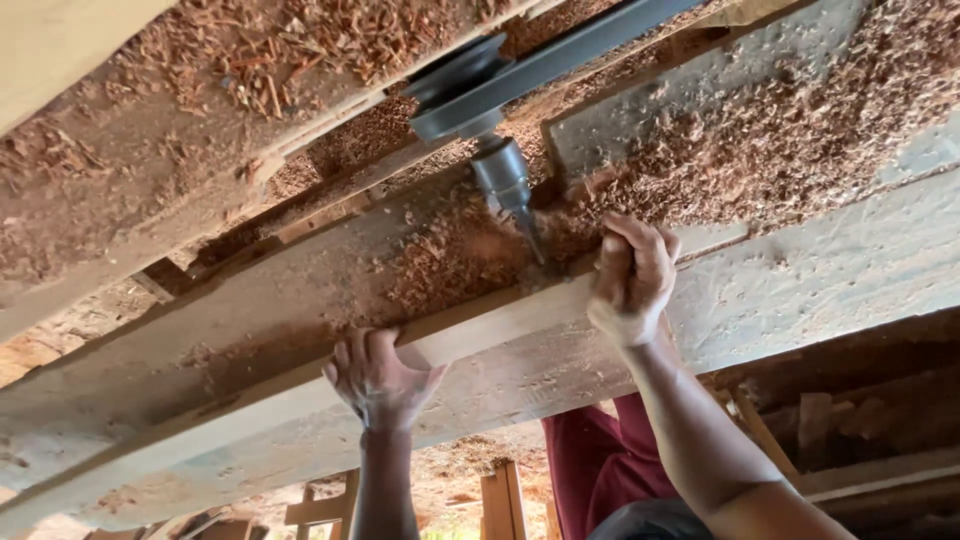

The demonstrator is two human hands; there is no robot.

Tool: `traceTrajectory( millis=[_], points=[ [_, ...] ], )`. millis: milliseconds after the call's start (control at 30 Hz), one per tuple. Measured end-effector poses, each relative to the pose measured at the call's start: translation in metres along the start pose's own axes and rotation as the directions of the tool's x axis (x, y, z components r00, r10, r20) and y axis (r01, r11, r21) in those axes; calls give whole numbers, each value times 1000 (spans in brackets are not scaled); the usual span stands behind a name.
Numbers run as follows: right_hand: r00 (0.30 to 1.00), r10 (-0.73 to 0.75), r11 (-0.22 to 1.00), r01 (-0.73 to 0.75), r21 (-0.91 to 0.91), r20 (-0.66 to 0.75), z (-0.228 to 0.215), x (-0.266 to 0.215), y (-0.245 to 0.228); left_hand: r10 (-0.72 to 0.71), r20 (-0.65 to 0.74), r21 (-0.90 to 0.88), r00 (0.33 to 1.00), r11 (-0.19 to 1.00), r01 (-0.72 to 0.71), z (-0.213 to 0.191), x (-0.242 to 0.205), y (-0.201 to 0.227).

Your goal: The person drills holes into a wooden plank using a stationary drill press.

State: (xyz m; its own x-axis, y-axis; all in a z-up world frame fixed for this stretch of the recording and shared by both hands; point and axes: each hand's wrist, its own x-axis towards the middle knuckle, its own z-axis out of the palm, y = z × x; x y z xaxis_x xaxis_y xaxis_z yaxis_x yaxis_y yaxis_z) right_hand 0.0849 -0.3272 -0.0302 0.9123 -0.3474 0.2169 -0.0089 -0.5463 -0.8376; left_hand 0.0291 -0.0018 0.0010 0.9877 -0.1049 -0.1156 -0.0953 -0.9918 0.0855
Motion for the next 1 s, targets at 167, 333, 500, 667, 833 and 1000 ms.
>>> traceTrajectory(
  millis=[167, 333, 500, 667, 833, 1000],
  points=[
    [999, 16, 1000, -16, -6, 38, 2, 2, 7, -18, -19, 20, 1000, 1000, 19, 8, -7, 0],
    [992, 29, 999, -34, 34, 125, -13, -2, 10, -2, -109, 66, 994, 998, 9, 12, -6, 8],
    [998, -16, 996, 21, -84, 53, -23, -8, 5, 39, -92, 42, 995, 999, -35, 1, -4, 19],
    [1000, -18, 1000, 18, 0, 14, -17, -8, 19, 48, -53, 40, 997, 998, -46, 9, 4, 14],
    [999, -17, 997, 13, -74, -49, -4, 3, 11, 8, -98, 34, 995, 999, -4, 7, 6, 13],
    [983, 178, 967, -183, 179, 43, -25, -24, 23, 11, -118, 23, 993, 1000, -8, 0, 2, 16]
  ],
)
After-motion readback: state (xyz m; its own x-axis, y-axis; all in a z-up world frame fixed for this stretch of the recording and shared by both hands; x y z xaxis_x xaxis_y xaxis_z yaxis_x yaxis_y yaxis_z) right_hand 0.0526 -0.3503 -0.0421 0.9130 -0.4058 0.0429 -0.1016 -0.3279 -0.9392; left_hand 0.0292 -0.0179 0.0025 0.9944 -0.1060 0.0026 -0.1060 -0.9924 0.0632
